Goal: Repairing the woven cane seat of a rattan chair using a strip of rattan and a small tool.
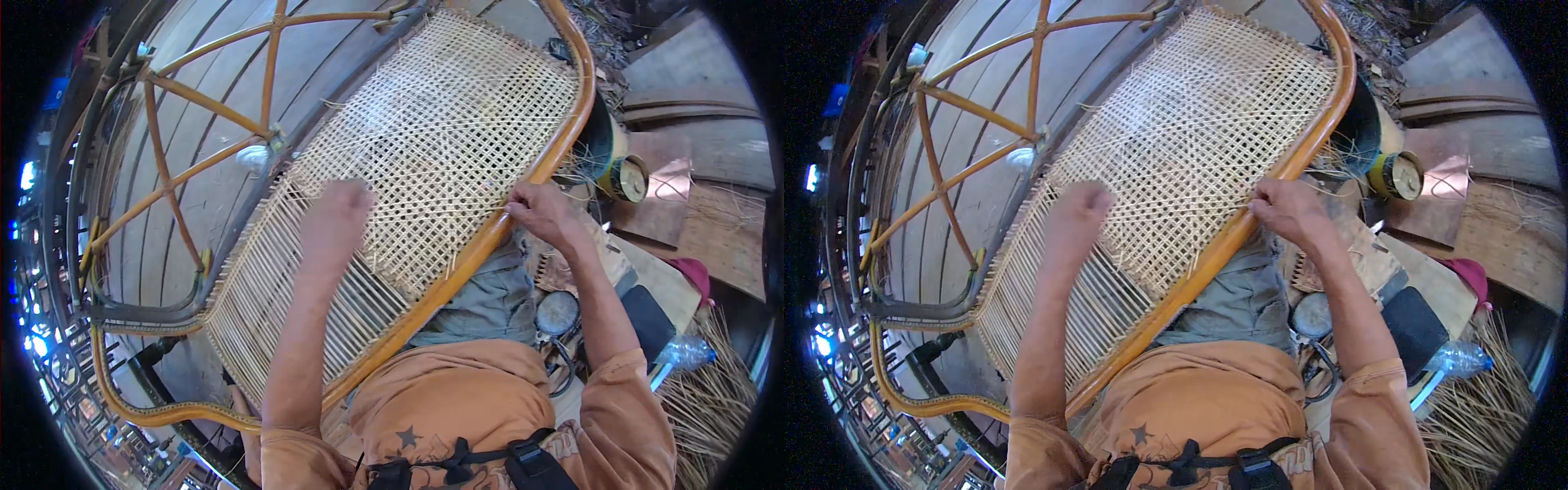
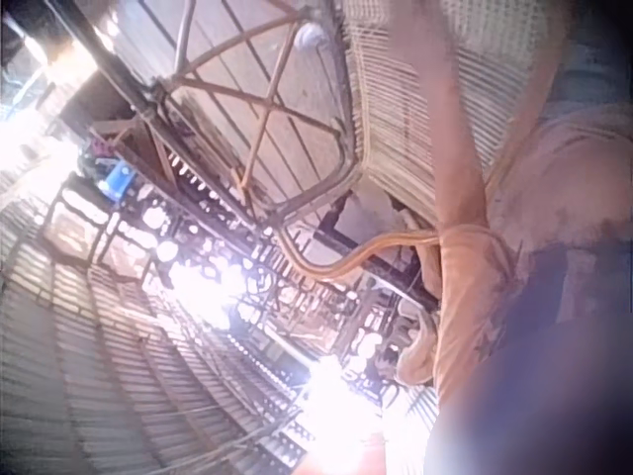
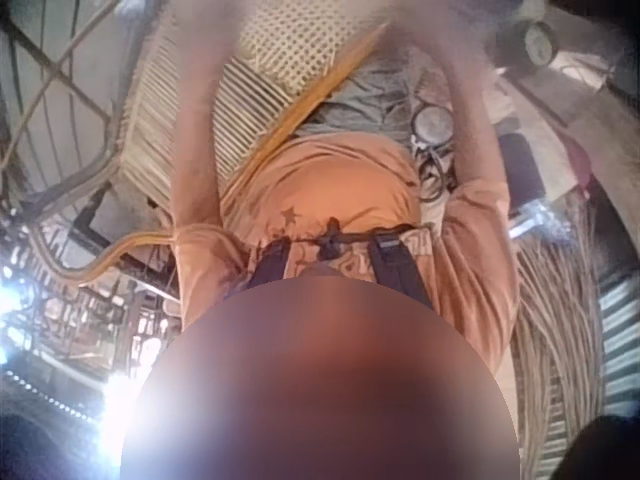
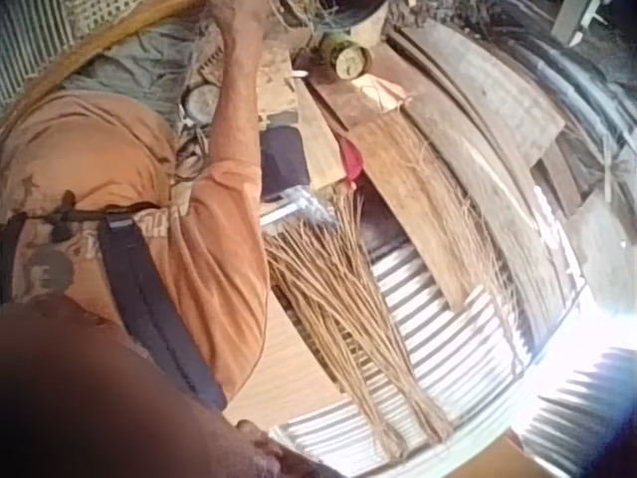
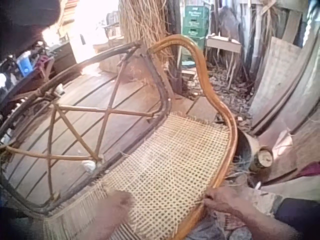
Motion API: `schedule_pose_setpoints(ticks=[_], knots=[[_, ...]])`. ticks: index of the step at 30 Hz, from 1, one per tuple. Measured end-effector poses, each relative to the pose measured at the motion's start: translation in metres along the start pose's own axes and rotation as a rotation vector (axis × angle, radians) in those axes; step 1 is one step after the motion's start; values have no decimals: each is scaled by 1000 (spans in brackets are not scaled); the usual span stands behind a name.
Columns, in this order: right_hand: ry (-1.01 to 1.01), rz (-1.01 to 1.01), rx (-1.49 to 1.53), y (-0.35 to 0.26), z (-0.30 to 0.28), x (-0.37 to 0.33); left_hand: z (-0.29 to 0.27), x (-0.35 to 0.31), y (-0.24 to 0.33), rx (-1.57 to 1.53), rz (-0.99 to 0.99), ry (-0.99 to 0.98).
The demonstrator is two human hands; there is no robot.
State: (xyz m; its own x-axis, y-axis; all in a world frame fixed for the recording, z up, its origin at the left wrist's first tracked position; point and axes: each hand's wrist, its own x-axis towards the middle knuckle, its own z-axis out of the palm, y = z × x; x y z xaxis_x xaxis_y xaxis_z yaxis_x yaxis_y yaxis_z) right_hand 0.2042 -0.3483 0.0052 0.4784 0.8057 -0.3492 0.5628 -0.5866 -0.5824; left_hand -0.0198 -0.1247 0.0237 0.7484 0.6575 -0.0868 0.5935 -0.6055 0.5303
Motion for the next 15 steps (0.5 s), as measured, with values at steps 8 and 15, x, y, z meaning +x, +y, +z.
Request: schedule_pose_setpoints(ticks=[8,15], knots=[[-28,9,78,3,-1,-1,37,14,36,221,-37,-504],[-9,5,73,4,-3,-4,47,8,31,187,151,-406]])
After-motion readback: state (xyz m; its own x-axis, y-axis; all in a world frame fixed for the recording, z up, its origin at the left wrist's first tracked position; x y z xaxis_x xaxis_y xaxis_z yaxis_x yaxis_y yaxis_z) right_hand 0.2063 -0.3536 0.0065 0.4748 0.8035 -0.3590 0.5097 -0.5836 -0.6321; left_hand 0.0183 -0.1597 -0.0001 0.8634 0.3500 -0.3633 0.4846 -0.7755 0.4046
